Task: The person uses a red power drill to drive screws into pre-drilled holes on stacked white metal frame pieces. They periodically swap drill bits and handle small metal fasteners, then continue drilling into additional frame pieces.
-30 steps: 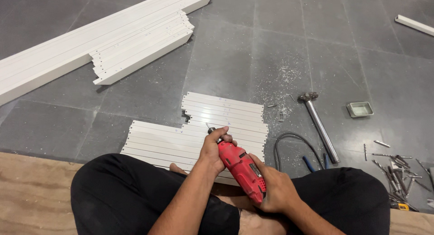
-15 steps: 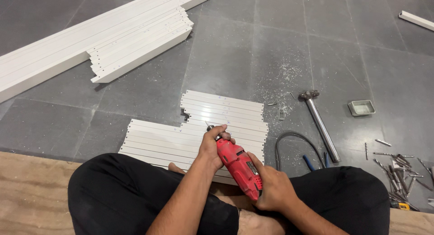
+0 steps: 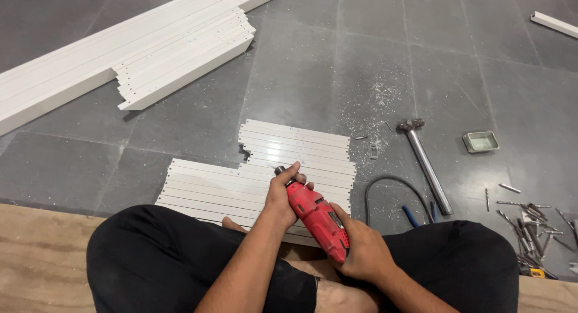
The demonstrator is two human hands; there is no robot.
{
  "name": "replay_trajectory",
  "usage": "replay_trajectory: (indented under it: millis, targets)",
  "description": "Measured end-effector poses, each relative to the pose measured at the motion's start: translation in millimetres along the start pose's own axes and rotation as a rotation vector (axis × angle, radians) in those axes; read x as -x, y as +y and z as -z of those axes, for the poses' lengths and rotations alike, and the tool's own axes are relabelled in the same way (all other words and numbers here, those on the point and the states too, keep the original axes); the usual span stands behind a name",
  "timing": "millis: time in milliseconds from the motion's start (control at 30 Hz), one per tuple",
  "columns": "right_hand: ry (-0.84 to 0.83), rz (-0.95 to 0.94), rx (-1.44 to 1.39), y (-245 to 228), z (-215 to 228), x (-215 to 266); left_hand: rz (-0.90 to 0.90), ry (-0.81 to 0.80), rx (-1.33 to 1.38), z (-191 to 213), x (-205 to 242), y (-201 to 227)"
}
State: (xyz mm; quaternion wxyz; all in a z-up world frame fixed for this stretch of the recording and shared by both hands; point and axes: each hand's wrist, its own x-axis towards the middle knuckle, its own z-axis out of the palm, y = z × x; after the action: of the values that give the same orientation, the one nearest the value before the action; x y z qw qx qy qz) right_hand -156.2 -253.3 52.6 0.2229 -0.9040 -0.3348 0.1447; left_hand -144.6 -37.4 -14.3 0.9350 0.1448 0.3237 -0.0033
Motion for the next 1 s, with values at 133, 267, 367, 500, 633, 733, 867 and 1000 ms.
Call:
replay_trajectory:
  millis: [133, 267, 367, 500, 633, 733, 867, 1000]
  targets:
    - [0.0, 0.038, 0.049, -1.8, -4.1, -1.8, -0.016, 0.0, -0.003, 2.4, -2.9, 0.8]
    - [-0.005, 0.037, 0.108, -1.3, -4.2, -0.8, -0.001, 0.056, -0.024, 5.1, -6.6, -3.6]
    - [0.041, 0.079, 0.118, -3.0, -5.0, 0.9, -0.01, 0.051, -0.06, 7.0, -5.8, -4.0]
    - [0.172, 0.199, 0.125, -5.6, -4.0, 3.3, -0.012, 0.032, -0.069, 6.4, -4.0, -4.1]
    - [0.198, 0.211, 0.133, -7.9, -1.8, 2.8, -0.03, 0.002, -0.075, 6.1, -4.4, -2.9]
    - [0.256, 0.245, 0.124, -9.5, -0.2, 2.7, -0.038, -0.056, -0.066, 5.9, -4.8, -0.2]
    - [0.266, 0.257, 0.088, -7.9, -0.4, 4.4, -0.026, -0.112, -0.08, 4.4, -2.5, 0.9]
    - [0.264, 0.284, 0.089, -4.3, -0.1, 4.7, -0.022, -0.115, -0.093, 0.6, 3.2, 1.5]
